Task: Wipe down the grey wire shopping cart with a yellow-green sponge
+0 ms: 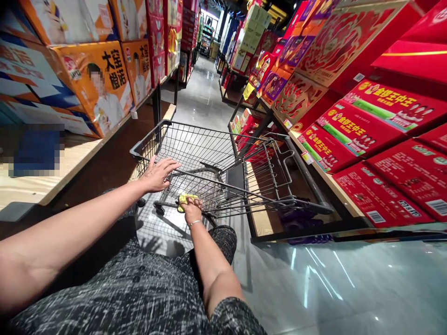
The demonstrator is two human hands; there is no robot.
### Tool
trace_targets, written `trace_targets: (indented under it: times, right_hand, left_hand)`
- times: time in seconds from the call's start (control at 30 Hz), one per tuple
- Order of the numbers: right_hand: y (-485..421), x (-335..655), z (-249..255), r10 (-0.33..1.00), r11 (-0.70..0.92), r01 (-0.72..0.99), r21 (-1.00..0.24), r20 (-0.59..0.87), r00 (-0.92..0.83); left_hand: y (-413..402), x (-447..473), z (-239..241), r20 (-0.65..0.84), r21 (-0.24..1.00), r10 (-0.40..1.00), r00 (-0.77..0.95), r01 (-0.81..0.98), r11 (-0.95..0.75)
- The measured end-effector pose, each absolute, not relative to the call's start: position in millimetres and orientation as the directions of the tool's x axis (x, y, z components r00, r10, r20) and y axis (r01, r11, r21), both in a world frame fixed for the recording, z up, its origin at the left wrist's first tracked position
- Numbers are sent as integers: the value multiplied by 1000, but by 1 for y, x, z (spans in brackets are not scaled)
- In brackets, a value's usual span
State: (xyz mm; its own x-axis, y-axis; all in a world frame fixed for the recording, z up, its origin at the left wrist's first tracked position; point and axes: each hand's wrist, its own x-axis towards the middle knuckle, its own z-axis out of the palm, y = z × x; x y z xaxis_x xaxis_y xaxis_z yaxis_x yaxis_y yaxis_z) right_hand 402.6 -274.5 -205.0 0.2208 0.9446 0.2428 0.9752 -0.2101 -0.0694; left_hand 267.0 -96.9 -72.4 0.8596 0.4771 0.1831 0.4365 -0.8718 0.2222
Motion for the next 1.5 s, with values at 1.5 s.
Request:
trace_targets:
  times: [1.5]
  right_hand:
    - [-293,404,-211,928,-170,984,58,344,140]
  left_hand:
    - [-83,276,-63,156,193,485,861,455,-870]
